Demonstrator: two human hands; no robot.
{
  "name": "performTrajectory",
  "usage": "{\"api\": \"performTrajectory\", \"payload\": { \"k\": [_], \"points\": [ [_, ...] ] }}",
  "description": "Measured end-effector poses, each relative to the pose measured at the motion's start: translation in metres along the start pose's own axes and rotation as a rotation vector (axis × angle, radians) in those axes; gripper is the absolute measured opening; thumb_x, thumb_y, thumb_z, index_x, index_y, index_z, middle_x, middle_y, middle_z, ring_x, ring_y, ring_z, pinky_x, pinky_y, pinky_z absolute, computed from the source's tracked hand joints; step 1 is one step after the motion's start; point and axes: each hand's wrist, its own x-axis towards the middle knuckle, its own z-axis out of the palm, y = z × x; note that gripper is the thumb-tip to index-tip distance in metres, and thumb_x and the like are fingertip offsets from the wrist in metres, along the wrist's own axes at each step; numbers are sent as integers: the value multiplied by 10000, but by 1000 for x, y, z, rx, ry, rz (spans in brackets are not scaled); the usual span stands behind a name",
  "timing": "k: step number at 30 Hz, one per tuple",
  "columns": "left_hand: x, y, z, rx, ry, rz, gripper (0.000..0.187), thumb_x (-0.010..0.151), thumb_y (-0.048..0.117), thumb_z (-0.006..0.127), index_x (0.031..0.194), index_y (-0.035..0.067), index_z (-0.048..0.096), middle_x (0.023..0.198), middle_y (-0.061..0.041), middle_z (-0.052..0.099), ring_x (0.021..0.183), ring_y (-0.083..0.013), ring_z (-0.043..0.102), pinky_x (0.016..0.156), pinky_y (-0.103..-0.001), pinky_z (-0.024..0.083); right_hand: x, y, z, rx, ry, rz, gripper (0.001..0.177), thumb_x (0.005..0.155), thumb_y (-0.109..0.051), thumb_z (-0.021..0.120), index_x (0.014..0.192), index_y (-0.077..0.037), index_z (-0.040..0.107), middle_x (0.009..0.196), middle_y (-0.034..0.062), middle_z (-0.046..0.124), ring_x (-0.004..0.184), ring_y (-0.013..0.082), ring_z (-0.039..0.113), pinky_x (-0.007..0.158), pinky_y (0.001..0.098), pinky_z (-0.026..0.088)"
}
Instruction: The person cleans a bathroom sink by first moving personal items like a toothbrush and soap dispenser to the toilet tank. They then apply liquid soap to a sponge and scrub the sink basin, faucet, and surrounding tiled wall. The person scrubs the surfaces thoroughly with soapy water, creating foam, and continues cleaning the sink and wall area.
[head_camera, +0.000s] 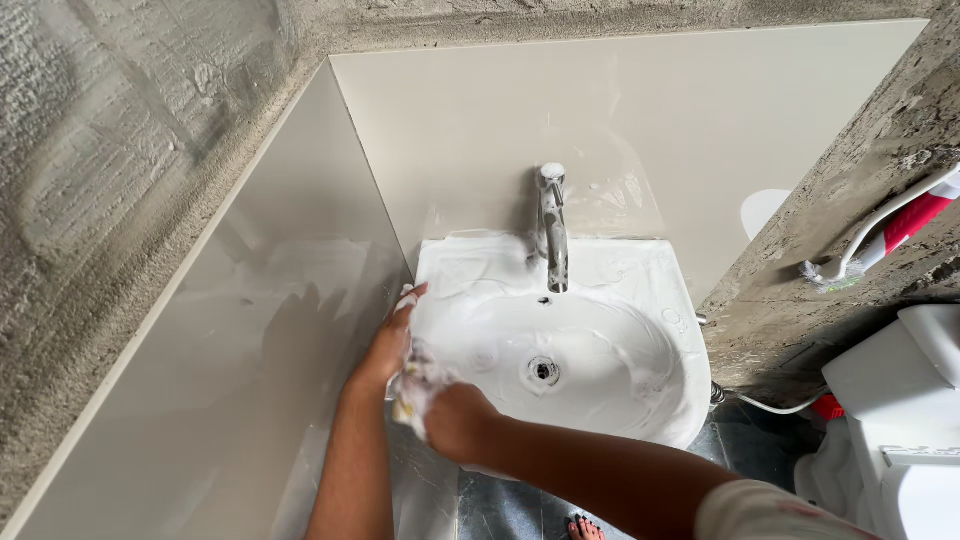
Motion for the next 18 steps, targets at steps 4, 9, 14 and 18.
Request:
{"api": "performTrajectory", "payload": {
  "k": [4,9,14,18],
  "points": [
    [-40,47,28,611,129,19,505,1046,367,355,1501,224,520,1637,-101,399,1550,-297,323,1263,-435,237,2,-9,8,117,198,47,201,850,-143,633,1032,-75,685,811,115,709,717,296,675,609,470,495],
    [-76,77,73,1076,118,-233,578,1004,291,511,1560,300,354,1718,-49,96,1569,-336,111,1247,-490,167,-144,6,29,-9,232,-192,301,1076,-106,509,1322,64,540,1453,405,532,827,499,692,497,511,605],
    [-94,70,85,987,173,-288,683,942,168,531,1563,340,306,1730,1,51,1567,-321,86,1232,-422,232,-284,92,20,-14,25,-214,556,959,-429,742,1483,-347,577,1490,126,546,1214,404,563,974,643,471],
    [-93,49,75,645,284,-78,659,941,150,496,1575,245,341,1710,-79,164,1569,-285,200,1230,-389,260,-299,132,-5,167,-42,-63,649,959,-403,695,1496,-120,466,1350,97,625,1231,309,587,1045,485,477]
  ]
}}
